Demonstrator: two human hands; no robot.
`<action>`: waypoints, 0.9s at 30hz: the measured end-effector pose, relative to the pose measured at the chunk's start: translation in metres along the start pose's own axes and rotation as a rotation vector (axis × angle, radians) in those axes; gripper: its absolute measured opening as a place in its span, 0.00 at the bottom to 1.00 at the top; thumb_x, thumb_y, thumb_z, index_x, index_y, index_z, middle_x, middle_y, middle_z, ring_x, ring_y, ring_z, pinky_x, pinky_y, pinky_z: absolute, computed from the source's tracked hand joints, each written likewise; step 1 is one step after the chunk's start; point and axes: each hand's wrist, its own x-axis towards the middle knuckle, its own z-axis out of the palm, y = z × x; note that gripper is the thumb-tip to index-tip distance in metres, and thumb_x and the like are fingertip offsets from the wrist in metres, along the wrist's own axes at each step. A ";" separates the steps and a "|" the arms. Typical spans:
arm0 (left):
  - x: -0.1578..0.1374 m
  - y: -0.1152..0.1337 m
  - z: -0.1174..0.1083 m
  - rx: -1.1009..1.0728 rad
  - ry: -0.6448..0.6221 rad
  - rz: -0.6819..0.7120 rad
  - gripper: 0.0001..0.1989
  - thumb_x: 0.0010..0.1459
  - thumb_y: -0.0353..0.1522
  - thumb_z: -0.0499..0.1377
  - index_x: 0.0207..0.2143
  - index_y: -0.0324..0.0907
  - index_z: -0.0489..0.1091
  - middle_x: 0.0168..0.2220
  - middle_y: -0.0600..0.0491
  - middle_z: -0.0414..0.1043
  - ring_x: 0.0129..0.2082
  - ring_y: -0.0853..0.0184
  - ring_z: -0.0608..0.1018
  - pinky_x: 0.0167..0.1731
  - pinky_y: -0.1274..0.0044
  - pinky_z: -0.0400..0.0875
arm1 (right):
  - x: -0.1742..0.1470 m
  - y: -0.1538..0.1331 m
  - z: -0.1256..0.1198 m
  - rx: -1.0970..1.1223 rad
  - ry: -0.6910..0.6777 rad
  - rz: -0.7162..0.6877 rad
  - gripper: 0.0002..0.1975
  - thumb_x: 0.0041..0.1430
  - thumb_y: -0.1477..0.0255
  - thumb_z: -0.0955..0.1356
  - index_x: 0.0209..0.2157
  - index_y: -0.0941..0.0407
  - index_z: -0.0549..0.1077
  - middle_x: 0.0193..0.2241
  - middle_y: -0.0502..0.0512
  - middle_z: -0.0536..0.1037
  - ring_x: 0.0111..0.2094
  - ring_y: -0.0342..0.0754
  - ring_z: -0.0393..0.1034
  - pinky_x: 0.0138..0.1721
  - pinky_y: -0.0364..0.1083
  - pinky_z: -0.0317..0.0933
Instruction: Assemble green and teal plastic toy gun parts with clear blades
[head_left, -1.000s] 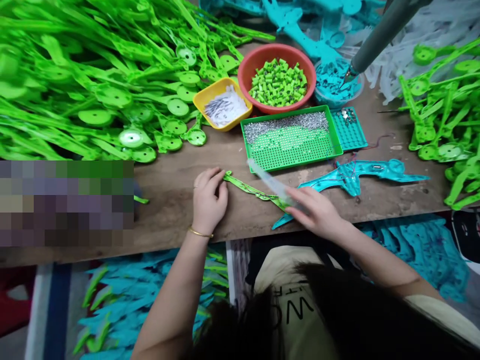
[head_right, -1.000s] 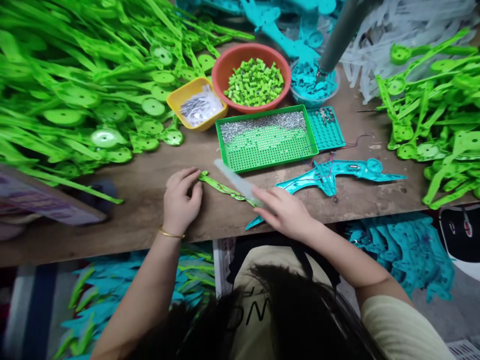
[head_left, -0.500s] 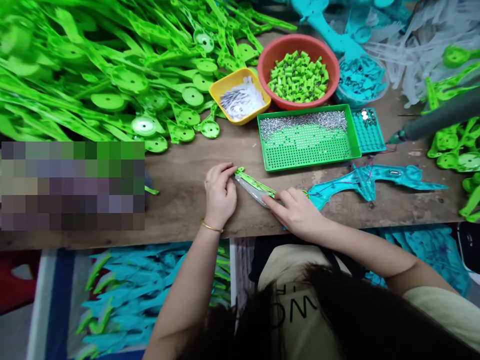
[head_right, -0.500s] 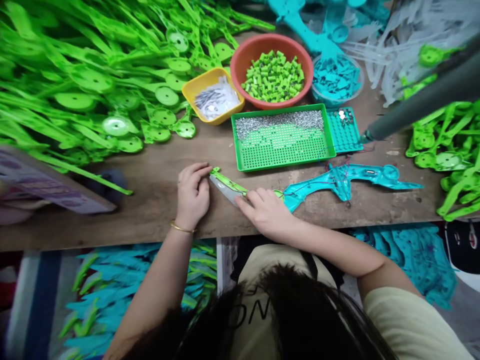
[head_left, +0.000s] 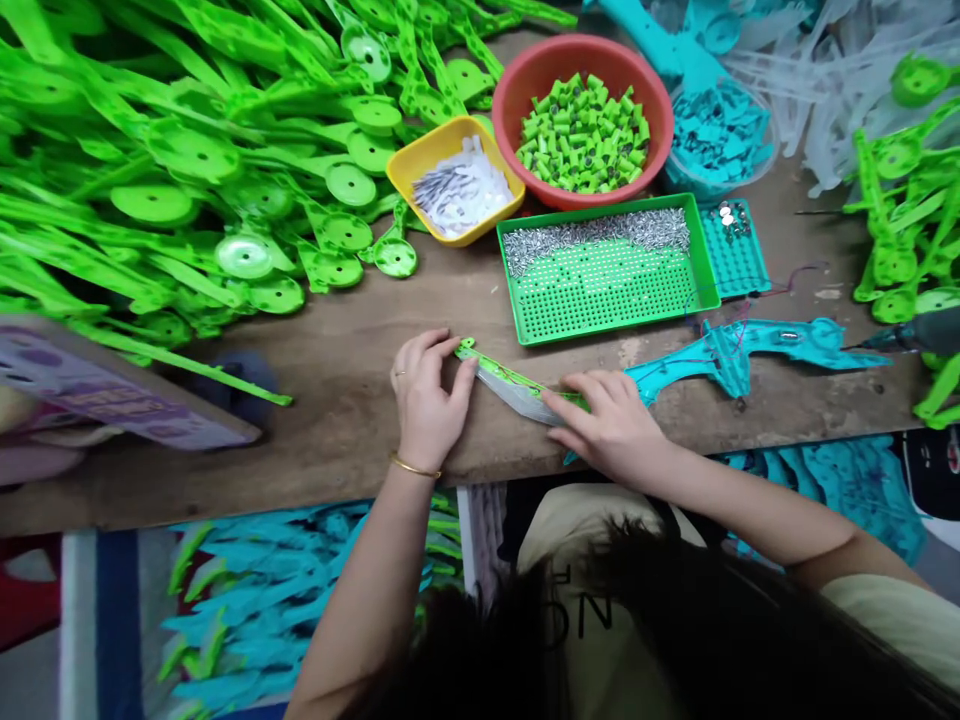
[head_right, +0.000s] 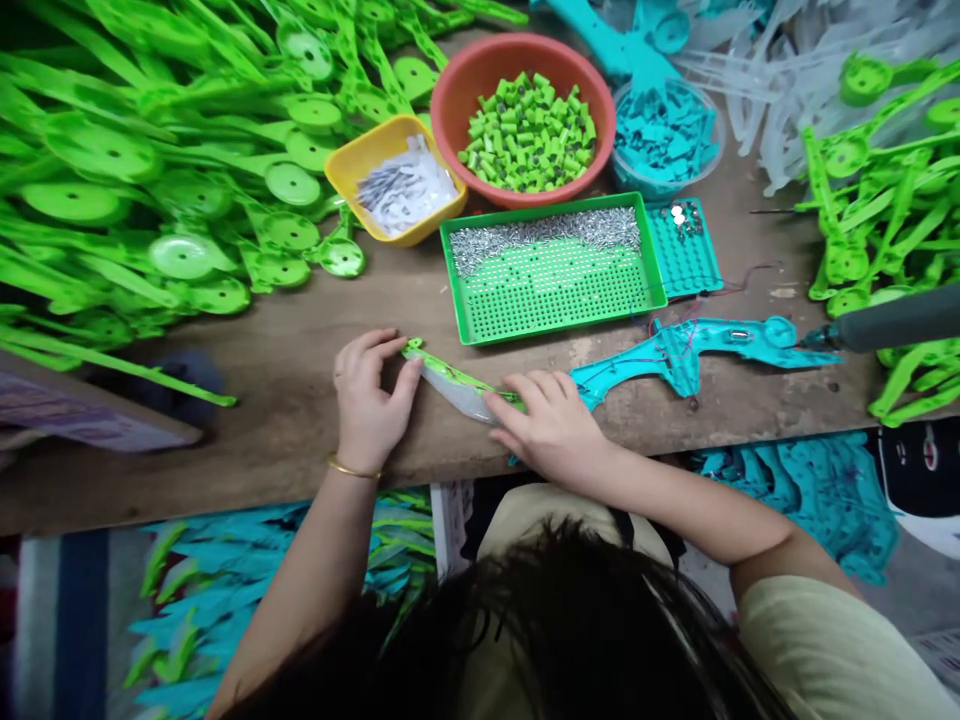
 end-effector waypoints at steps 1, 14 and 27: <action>0.000 0.000 0.000 -0.001 -0.001 0.002 0.13 0.61 0.40 0.56 0.45 0.43 0.70 0.50 0.46 0.71 0.55 0.59 0.70 0.58 0.64 0.59 | -0.003 0.004 -0.002 0.024 0.000 0.042 0.19 0.64 0.62 0.63 0.53 0.57 0.70 0.48 0.63 0.74 0.48 0.57 0.63 0.48 0.55 0.55; 0.000 -0.001 -0.004 -0.002 -0.027 0.033 0.14 0.62 0.38 0.56 0.46 0.42 0.69 0.51 0.44 0.70 0.55 0.58 0.70 0.58 0.63 0.60 | -0.004 0.007 -0.006 0.220 -0.124 0.214 0.22 0.62 0.60 0.65 0.55 0.55 0.67 0.49 0.60 0.75 0.49 0.57 0.64 0.55 0.58 0.51; 0.001 -0.001 -0.005 0.008 -0.031 0.043 0.14 0.61 0.36 0.57 0.48 0.40 0.68 0.51 0.42 0.69 0.55 0.57 0.70 0.58 0.62 0.60 | 0.004 0.015 -0.009 0.330 -0.199 0.253 0.20 0.63 0.60 0.65 0.53 0.54 0.68 0.47 0.57 0.76 0.46 0.55 0.65 0.47 0.55 0.55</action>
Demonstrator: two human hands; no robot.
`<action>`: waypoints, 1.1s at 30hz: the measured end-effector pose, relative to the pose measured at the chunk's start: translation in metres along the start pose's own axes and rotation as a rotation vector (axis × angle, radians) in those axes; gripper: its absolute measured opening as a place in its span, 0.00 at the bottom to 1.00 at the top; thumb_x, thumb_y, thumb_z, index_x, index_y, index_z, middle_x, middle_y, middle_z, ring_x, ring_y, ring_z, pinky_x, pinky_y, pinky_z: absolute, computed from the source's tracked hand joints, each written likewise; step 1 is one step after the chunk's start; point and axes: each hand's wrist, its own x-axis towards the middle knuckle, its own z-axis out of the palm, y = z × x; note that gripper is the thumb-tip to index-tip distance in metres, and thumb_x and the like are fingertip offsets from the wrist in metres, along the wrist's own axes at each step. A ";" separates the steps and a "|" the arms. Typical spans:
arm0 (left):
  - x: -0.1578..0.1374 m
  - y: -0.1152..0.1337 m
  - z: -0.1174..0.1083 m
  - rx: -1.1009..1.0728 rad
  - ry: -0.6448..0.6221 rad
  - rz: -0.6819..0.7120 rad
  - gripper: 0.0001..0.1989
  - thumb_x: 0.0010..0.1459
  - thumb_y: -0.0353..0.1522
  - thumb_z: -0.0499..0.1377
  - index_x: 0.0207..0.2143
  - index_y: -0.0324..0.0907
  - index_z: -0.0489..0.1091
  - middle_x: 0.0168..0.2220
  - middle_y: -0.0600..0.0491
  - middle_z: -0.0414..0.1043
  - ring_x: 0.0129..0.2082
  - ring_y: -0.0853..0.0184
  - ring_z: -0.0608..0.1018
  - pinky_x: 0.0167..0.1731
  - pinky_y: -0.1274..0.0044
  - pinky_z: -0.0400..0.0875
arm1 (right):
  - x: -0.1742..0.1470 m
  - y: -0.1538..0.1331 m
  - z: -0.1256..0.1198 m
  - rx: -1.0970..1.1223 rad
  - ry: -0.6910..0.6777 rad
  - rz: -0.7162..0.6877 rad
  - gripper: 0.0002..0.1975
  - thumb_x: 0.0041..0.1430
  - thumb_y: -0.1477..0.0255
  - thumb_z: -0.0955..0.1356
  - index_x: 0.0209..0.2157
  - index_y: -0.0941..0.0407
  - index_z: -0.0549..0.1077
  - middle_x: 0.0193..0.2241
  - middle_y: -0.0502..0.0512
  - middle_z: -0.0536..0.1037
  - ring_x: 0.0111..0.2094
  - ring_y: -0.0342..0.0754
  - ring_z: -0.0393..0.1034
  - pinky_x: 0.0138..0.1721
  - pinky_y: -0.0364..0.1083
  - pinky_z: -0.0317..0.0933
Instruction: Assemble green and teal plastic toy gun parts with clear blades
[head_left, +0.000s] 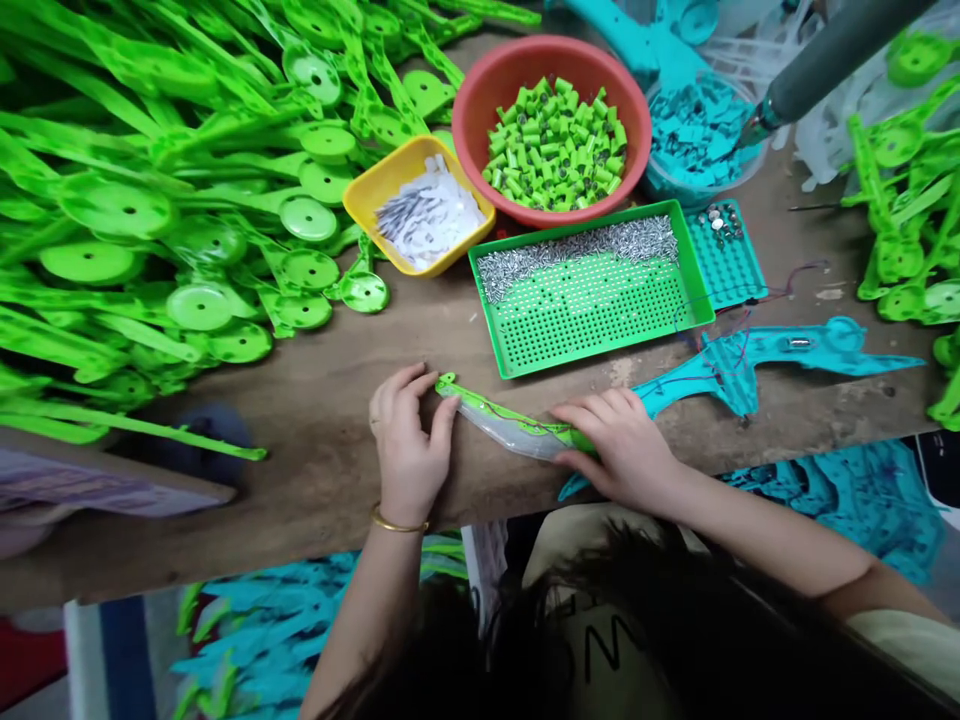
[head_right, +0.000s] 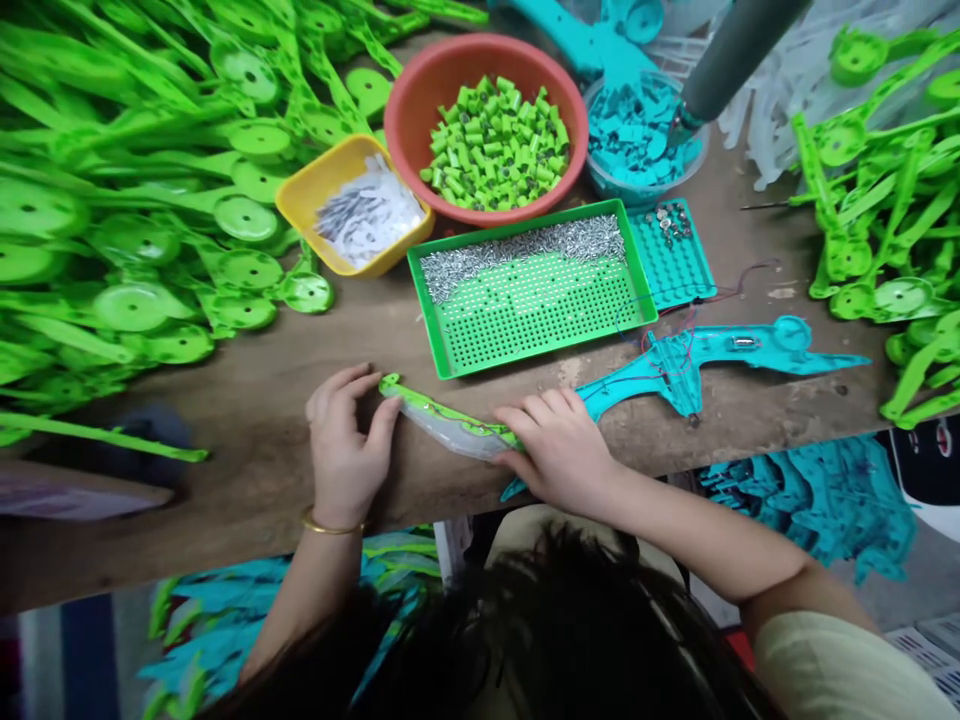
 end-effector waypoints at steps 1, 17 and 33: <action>0.000 0.000 0.000 0.001 -0.001 0.000 0.14 0.61 0.36 0.57 0.48 0.40 0.68 0.51 0.43 0.69 0.55 0.57 0.70 0.58 0.62 0.60 | 0.000 0.001 0.000 0.005 -0.004 -0.008 0.20 0.63 0.60 0.64 0.53 0.55 0.68 0.47 0.58 0.76 0.46 0.55 0.65 0.47 0.55 0.55; 0.064 -0.047 -0.035 0.129 0.329 -0.291 0.09 0.54 0.33 0.60 0.38 0.40 0.70 0.39 0.46 0.71 0.44 0.58 0.73 0.49 0.65 0.67 | -0.003 0.007 0.003 -0.065 0.046 -0.094 0.20 0.64 0.63 0.64 0.53 0.59 0.68 0.49 0.61 0.74 0.49 0.57 0.66 0.51 0.56 0.61; 0.159 -0.069 -0.076 -0.449 0.453 -0.754 0.14 0.57 0.41 0.52 0.26 0.40 0.61 0.20 0.56 0.64 0.15 0.75 0.61 0.16 0.80 0.51 | -0.014 0.021 -0.009 -0.072 0.226 -0.131 0.14 0.65 0.65 0.63 0.50 0.54 0.66 0.47 0.58 0.76 0.50 0.53 0.70 0.55 0.61 0.58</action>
